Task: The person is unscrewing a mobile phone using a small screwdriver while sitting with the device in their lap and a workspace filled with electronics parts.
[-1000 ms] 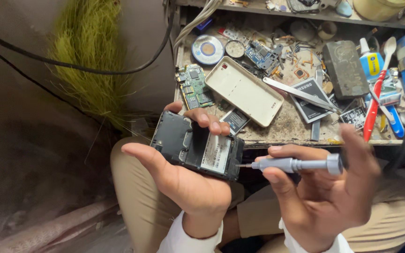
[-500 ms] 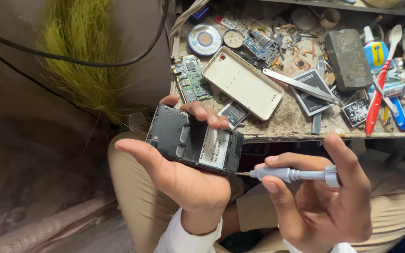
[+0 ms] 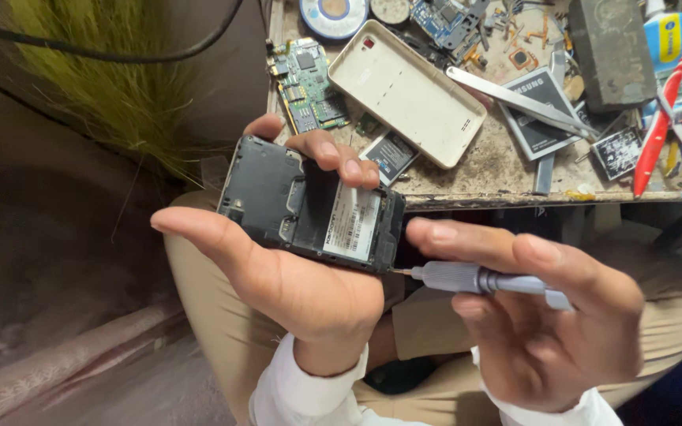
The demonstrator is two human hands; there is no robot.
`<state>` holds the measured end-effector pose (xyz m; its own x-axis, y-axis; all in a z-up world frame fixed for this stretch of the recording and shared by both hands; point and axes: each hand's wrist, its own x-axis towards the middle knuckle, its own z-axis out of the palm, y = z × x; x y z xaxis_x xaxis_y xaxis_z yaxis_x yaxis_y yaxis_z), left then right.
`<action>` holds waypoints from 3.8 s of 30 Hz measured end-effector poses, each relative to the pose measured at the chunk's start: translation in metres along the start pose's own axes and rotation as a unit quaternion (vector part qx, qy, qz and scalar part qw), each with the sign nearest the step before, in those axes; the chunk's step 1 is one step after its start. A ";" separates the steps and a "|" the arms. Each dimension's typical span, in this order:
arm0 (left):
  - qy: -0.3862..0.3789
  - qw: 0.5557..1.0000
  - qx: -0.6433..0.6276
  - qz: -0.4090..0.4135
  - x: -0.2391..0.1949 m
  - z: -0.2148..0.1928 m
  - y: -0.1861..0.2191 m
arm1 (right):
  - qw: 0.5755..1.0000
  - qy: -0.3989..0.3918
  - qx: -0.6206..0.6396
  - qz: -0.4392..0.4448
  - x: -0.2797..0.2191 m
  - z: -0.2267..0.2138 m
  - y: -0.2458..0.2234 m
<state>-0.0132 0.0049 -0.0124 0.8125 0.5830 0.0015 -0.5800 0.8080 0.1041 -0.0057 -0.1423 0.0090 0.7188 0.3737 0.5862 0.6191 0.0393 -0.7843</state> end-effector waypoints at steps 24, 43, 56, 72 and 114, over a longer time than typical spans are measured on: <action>-0.042 0.999 0.014 0.023 -0.006 -0.010 -0.005 | 0.984 -0.003 -0.169 -0.050 -0.021 -0.019 0.019; -0.018 0.999 0.036 0.037 -0.005 -0.003 -0.008 | 0.981 -0.031 -0.155 0.115 -0.022 -0.012 -0.012; -0.029 0.999 0.024 0.013 -0.003 -0.002 -0.006 | 0.986 -0.003 -0.133 0.096 -0.016 -0.007 -0.012; -0.023 0.998 0.054 0.028 -0.003 0.000 -0.008 | 0.979 0.025 -0.184 0.081 -0.012 0.008 -0.015; 0.102 0.984 0.133 0.052 0.010 0.025 -0.007 | 0.995 0.001 -0.085 -0.058 -0.004 -0.005 0.011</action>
<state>0.0003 0.0025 0.0119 0.7048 0.6883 -0.1717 -0.6011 0.7080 0.3707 -0.0006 -0.1478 -0.0010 0.6402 0.3748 0.6706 0.7419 -0.0753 -0.6663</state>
